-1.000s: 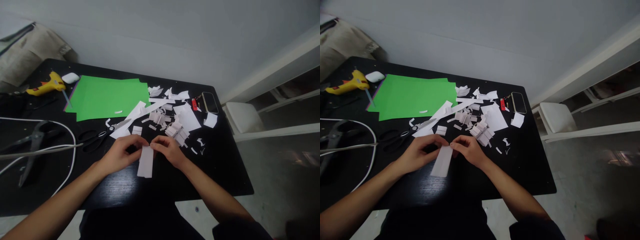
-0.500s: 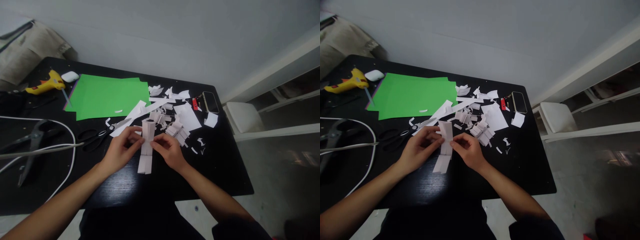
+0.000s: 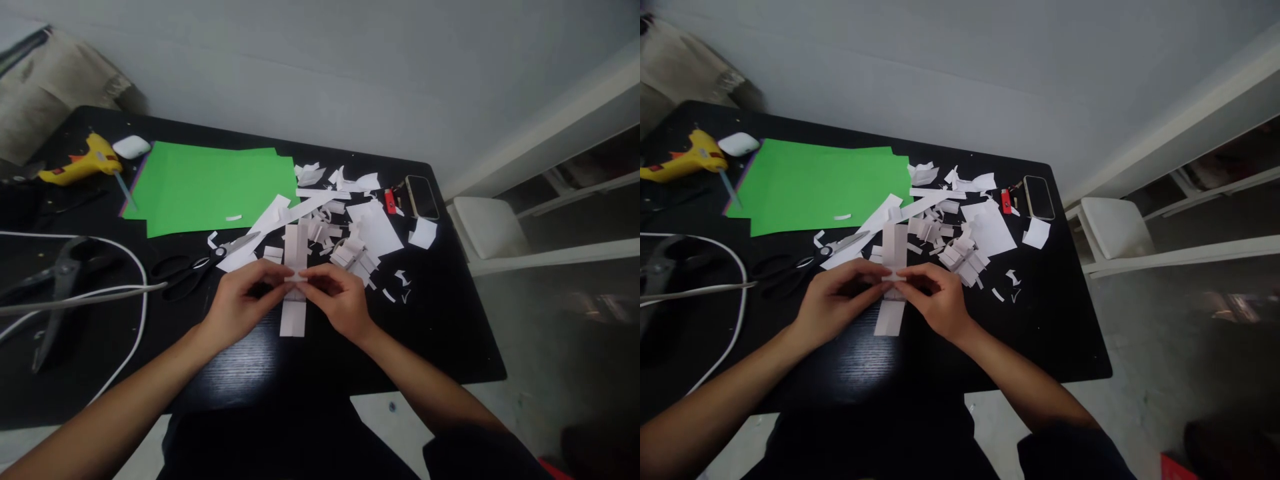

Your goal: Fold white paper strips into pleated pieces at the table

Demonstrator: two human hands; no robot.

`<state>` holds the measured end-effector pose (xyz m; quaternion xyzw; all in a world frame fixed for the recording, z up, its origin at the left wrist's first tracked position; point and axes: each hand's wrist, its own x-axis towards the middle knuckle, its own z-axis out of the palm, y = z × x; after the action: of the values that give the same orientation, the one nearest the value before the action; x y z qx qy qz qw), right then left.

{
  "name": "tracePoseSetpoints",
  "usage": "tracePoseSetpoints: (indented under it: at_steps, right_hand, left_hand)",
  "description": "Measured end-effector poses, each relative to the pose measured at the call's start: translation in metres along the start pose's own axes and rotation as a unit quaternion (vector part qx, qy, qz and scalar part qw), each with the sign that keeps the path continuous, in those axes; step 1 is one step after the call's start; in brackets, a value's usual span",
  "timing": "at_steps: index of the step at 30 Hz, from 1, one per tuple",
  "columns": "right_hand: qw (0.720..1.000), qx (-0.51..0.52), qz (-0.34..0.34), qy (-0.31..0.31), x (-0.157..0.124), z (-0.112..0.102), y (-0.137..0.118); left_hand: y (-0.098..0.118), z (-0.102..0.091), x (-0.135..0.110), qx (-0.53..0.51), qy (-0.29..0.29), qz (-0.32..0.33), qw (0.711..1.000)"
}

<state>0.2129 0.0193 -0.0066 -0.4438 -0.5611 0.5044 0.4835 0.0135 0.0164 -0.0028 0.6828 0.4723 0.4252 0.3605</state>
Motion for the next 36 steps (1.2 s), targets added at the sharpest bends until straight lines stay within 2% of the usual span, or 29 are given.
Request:
tracePoseSetpoints:
  at_steps: [6,12,21,25,29,32,36]
  right_hand:
    - [0.997,-0.055,-0.048,0.026,-0.002,0.0002,-0.0003]
    - [0.988,-0.107,-0.106,0.03,-0.0015,-0.0008,-0.0018]
    - [0.984,-0.136,-0.113,0.027,-0.0021,-0.0011,-0.0023]
    - [0.992,-0.1,-0.078,0.024,-0.0023,0.0009,-0.0038]
    - [1.0,0.003,-0.008,0.021,-0.0018,0.0039,-0.005]
    - [0.997,0.056,0.05,0.004,-0.0016,0.0052,-0.0063]
    - [0.998,0.025,0.065,0.004,-0.0015,0.0043,-0.0074]
  left_hand:
    - [-0.0007,0.0001,-0.0014,0.013,0.024,0.019,0.999]
    - [-0.0003,-0.0004,-0.0028,0.023,0.023,0.044,0.999]
    - [0.0035,0.0008,-0.0009,0.019,0.032,0.035,0.999]
    - [0.0016,0.0023,0.0001,0.027,0.042,0.047,0.998]
    - [0.0025,0.0019,0.0031,0.054,0.046,0.039,0.997]
    - [0.0033,0.0004,0.0044,0.051,0.025,0.048,0.997]
    - [0.0035,-0.0009,0.0027,0.035,0.008,0.005,0.999]
